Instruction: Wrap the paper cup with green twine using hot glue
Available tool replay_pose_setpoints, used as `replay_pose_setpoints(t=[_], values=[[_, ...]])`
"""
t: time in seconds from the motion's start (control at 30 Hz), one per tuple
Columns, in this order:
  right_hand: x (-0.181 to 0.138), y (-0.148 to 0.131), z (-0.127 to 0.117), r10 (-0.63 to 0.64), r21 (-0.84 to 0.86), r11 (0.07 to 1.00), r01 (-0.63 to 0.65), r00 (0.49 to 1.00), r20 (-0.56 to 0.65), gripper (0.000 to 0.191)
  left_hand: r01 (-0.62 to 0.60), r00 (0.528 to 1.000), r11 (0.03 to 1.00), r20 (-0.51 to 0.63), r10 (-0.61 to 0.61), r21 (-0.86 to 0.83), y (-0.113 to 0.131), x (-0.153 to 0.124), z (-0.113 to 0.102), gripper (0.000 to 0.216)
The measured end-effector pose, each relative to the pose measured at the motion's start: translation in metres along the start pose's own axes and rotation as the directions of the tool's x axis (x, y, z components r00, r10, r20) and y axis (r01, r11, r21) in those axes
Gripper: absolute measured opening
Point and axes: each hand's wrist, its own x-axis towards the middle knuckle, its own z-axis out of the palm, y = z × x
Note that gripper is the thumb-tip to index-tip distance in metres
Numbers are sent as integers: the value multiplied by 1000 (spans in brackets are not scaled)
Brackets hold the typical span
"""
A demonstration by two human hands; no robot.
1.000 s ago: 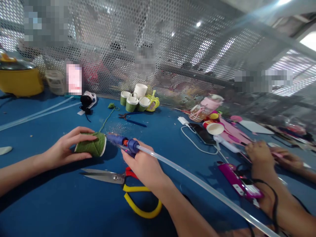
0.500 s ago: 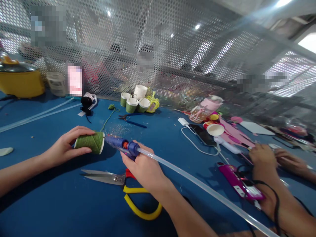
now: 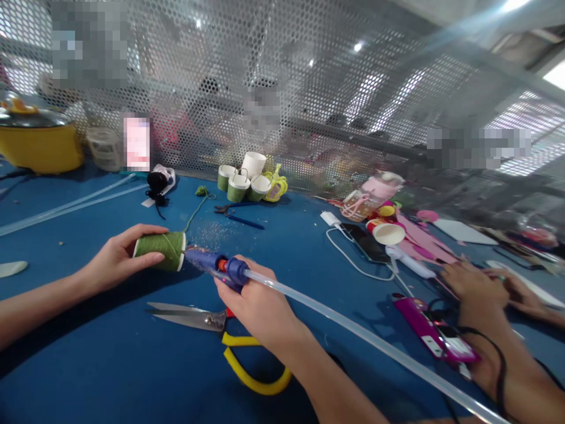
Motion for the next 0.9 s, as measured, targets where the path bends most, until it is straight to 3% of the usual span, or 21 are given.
replay_pose_setpoints(t=[0.4, 0.5, 0.67, 0.9], values=[[-2, 5, 4, 35, 15, 999, -36, 999, 10, 10, 57, 998, 995, -12, -58, -76, 1, 1, 1, 41], [1, 0, 0, 79, 29, 996, -79, 997, -17, 15, 53, 998, 994, -13, -54, -91, -1, 1, 2, 42], [5, -1, -7, 211, 161, 963, -216, 976, 43, 25, 58, 998, 995, -3, -59, -84, -2, 0, 2, 44], [18, 22, -8, 326, 269, 909, -319, 945, 19, 32, 35, 999, 997, -8, -36, -69, 0, 1, 2, 42]])
